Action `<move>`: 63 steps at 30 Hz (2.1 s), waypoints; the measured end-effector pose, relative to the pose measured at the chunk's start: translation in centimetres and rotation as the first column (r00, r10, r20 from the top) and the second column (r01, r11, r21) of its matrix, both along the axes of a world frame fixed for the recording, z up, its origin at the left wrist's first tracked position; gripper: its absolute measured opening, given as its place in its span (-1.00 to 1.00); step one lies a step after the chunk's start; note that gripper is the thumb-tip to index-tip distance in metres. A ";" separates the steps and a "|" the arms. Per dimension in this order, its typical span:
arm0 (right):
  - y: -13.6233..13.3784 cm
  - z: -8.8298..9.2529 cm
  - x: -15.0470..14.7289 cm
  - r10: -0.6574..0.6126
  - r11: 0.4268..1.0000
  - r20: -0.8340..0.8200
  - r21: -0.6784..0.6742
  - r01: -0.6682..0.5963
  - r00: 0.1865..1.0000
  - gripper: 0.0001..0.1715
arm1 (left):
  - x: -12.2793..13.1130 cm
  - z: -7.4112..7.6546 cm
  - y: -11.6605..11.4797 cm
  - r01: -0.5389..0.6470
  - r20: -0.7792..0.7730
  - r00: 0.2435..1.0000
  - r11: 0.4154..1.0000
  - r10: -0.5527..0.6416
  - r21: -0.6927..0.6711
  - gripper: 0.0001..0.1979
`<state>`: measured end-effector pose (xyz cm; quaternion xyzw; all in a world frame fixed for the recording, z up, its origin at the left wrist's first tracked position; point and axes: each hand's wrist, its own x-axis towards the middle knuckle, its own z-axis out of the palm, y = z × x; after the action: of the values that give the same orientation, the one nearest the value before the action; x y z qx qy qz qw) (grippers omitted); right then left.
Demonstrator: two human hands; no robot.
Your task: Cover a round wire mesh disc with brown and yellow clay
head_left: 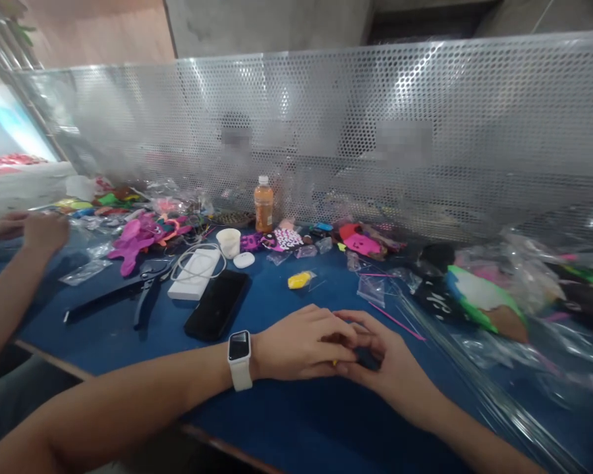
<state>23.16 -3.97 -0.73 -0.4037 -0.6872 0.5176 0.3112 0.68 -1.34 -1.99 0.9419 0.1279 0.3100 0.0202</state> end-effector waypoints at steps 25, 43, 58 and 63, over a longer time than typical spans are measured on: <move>0.1 -1.0 0.2 -0.011 0.991 -0.129 -0.132 -0.006 0.992 -0.16 | -0.1 0.0 -0.5 0.030 0.120 0.993 0.995 -0.019 -0.091 -0.87; -0.1 -0.6 0.1 0.007 1.000 -0.124 -0.027 -0.010 0.992 -0.29 | 0.3 0.1 -1.0 -0.003 0.185 0.982 0.992 0.027 -0.127 -0.90; 0.4 -0.8 0.6 0.033 0.998 -0.163 0.065 -0.023 0.986 -0.29 | 0.4 0.2 -1.1 -0.023 0.170 0.984 0.991 0.045 -0.130 -0.91; 0.2 -0.6 0.6 0.030 0.998 -0.140 0.060 -0.022 0.990 -0.27 | 0.3 0.1 -1.0 0.004 0.145 0.989 0.991 0.015 -0.132 -0.89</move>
<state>23.79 -3.79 -1.37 -0.3480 -0.6833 0.5287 0.3640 0.93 -2.34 -1.84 0.9130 0.1489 0.3689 0.0908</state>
